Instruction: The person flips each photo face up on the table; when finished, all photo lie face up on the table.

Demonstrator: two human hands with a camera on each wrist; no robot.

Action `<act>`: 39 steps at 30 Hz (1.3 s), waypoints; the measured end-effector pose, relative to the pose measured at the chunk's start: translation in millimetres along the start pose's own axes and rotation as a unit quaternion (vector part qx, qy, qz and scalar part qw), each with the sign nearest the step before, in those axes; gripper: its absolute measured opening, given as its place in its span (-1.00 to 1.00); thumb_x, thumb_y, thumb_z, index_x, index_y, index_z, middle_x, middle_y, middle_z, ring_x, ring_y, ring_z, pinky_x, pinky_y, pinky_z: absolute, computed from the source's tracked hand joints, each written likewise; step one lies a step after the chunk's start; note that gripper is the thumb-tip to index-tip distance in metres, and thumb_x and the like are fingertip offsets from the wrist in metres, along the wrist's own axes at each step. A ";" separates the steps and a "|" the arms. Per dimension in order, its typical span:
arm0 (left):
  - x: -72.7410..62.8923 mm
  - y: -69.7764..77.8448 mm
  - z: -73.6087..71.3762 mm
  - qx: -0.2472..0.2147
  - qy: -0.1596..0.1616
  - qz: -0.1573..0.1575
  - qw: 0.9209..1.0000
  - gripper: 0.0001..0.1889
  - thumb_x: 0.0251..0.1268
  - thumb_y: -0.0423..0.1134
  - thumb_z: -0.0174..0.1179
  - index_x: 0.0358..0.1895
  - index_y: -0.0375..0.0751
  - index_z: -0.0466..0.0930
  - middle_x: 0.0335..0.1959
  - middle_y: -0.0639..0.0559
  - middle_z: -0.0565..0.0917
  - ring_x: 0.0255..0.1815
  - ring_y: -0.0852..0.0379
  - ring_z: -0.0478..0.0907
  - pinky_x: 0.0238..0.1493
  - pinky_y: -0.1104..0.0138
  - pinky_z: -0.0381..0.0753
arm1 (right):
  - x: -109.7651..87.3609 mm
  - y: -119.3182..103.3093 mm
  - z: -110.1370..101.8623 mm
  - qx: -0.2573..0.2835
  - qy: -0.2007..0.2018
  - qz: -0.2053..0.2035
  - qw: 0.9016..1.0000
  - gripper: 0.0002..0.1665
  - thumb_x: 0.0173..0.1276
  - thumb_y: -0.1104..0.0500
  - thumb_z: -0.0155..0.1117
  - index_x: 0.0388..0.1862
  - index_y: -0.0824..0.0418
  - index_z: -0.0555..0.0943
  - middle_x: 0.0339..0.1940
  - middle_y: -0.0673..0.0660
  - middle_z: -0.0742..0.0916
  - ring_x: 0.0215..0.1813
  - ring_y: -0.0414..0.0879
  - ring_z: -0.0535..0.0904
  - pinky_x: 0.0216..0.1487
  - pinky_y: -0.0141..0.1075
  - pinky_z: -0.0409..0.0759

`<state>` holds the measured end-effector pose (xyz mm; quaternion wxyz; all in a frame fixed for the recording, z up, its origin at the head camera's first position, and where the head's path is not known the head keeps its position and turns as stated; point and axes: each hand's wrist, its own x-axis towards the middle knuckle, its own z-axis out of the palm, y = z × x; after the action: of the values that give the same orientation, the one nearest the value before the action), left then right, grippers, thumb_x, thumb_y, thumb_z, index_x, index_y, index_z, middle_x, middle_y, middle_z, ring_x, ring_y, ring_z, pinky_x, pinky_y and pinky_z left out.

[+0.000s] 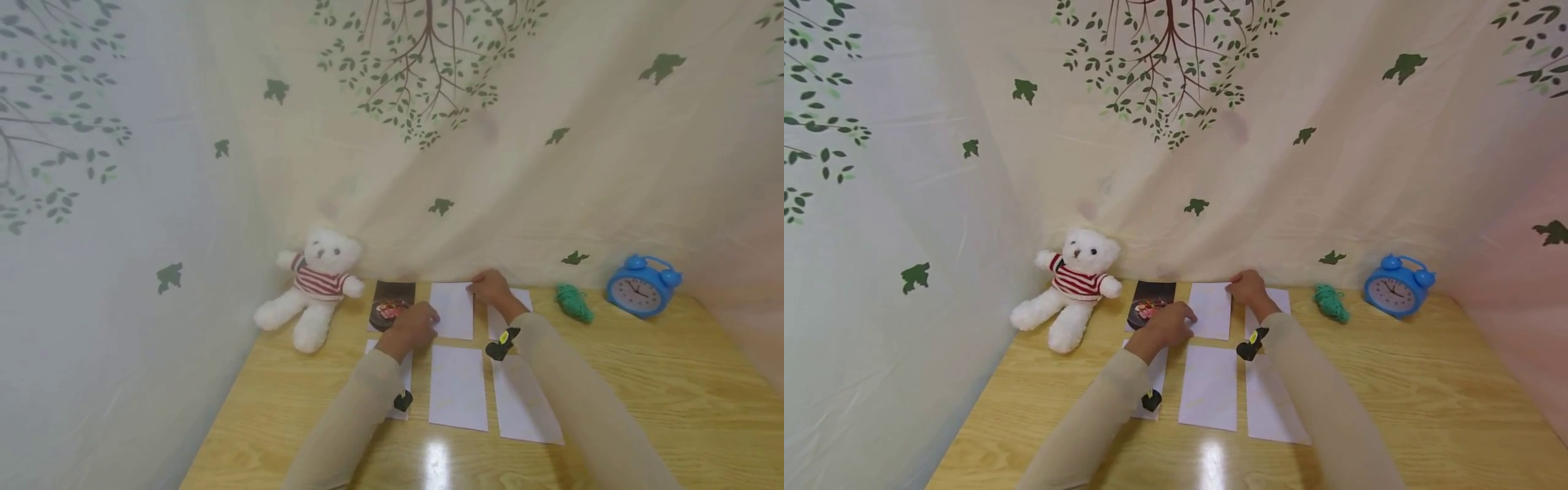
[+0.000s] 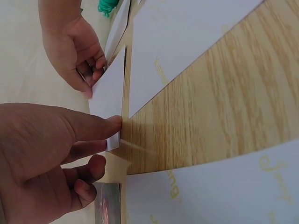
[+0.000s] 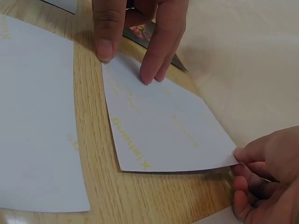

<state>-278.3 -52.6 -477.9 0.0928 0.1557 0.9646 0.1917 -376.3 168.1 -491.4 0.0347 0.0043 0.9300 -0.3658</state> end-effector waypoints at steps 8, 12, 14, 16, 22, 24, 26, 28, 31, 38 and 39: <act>-0.4 0.2 1.5 0.003 0.004 0.010 1.000 -0.69 0.39 -0.24 0.35 0.16 -0.15 0.72 0.22 -0.06 0.69 0.30 -0.06 0.63 0.36 0.13 0.60 | -3.9 3.4 0.5 0.017 0.030 -0.011 0.999 -0.61 0.44 0.15 0.34 0.07 0.43 0.75 0.08 0.38 0.81 0.03 0.19 0.73 -0.15 -0.31 0.60; -0.8 2.6 2.3 0.005 0.003 0.010 1.000 -0.69 0.40 -0.24 0.33 0.16 -0.14 0.73 0.21 -0.05 0.70 0.29 -0.05 0.65 0.34 0.14 0.61 | -2.6 4.3 -2.0 0.073 0.036 0.017 0.997 -0.65 0.42 0.19 0.37 0.04 0.43 0.77 -0.14 0.31 0.85 -0.23 0.02 0.69 -0.32 -0.37 0.54; -0.8 4.0 2.4 0.007 0.003 0.010 1.000 -0.70 0.42 -0.23 0.31 0.16 -0.13 0.73 0.19 -0.05 0.71 0.28 -0.05 0.65 0.34 0.14 0.62 | -0.9 4.5 -3.5 0.119 0.032 0.042 0.991 -0.66 0.40 0.21 0.39 0.02 0.44 0.77 -0.37 0.18 0.80 -0.41 -0.10 0.59 -0.42 -0.37 0.49; -0.6 5.2 2.4 0.013 0.003 0.008 1.000 -0.70 0.45 -0.22 0.28 0.17 -0.12 0.74 0.19 -0.04 0.71 0.27 -0.05 0.66 0.34 0.15 0.62 | 0.5 4.5 -5.5 0.172 0.019 0.066 0.983 -0.69 0.38 0.23 0.40 -0.04 0.45 0.75 -0.54 0.03 0.70 -0.53 -0.18 0.49 -0.50 -0.37 0.46; 0.3 6.4 2.4 0.015 0.005 0.001 1.000 -0.70 0.47 -0.19 0.24 0.17 -0.11 0.74 0.17 -0.03 0.72 0.24 -0.05 0.67 0.30 0.14 0.64 | 0.6 -0.2 -12.7 0.307 -0.026 0.129 0.942 -0.84 0.34 0.31 0.40 -0.41 0.25 0.58 -0.70 -0.10 0.51 -0.62 -0.25 0.38 -0.53 -0.39 0.40; 1.2 6.1 3.0 0.015 0.006 0.004 1.000 -0.71 0.49 -0.16 0.23 0.15 -0.13 0.73 0.15 -0.05 0.73 0.21 -0.05 0.68 0.26 0.13 0.65 | 0.8 -2.0 -13.9 0.345 -0.039 0.147 0.926 -0.83 0.34 0.33 0.38 -0.43 0.23 0.58 -0.70 -0.10 0.55 -0.61 -0.25 0.45 -0.50 -0.39 0.53; 2.5 5.9 3.8 0.019 0.010 0.008 1.000 -0.73 0.51 -0.12 0.23 0.10 -0.14 0.73 0.09 -0.05 0.74 0.13 -0.03 0.69 0.19 0.14 0.67 | 1.3 -3.3 -14.2 0.381 -0.053 0.162 0.909 -0.89 0.36 0.36 0.35 -0.37 0.26 0.61 -0.67 -0.07 0.63 -0.57 -0.24 0.54 -0.44 -0.37 0.66; 4.2 6.2 4.9 0.033 0.017 0.012 0.999 -0.73 0.52 -0.04 0.22 0.01 -0.15 0.72 -0.01 -0.05 0.76 0.02 0.00 0.70 0.07 0.16 0.68 | 1.4 -4.6 -14.8 0.405 -0.071 0.167 0.896 -0.98 0.40 0.37 0.31 -0.25 0.32 0.63 -0.61 -0.03 0.70 -0.51 -0.22 0.65 -0.35 -0.33 0.76; 6.3 7.5 6.2 0.049 0.029 0.009 0.998 -0.64 0.53 0.11 0.19 -0.13 -0.13 0.68 -0.15 -0.04 0.76 -0.13 0.00 0.69 -0.09 0.17 0.67 | 0.9 -6.5 -15.0 0.422 -0.095 0.164 0.886 -0.92 0.46 0.38 0.23 -0.11 0.38 0.61 -0.55 0.02 0.76 -0.44 -0.18 0.73 -0.29 -0.30 0.80; 7.3 13.6 12.5 0.023 0.049 -0.025 0.998 -0.22 0.43 0.49 0.04 0.10 -0.22 0.68 -0.03 -0.12 0.80 0.00 -0.08 0.73 0.05 0.13 0.69 | -0.6 -6.5 -13.2 0.461 -0.120 0.153 0.866 -0.88 0.52 0.42 0.12 -0.06 0.43 0.57 -0.53 0.06 0.77 -0.43 -0.14 0.74 -0.30 -0.34 0.79; 6.9 14.9 13.5 0.017 0.051 -0.031 0.998 -0.17 0.39 0.52 0.05 0.14 -0.25 0.67 -0.01 -0.15 0.80 0.02 -0.10 0.73 0.06 0.12 0.69 | -1.1 -6.4 -12.9 0.465 -0.123 0.151 0.864 -0.86 0.52 0.42 0.11 -0.03 0.44 0.56 -0.53 0.06 0.77 -0.43 -0.14 0.75 -0.30 -0.35 0.79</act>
<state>-277.6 -32.5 -485.1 0.0472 0.1171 0.9755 0.1800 -376.2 172.2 -477.5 0.1975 0.1151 0.6281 -0.7438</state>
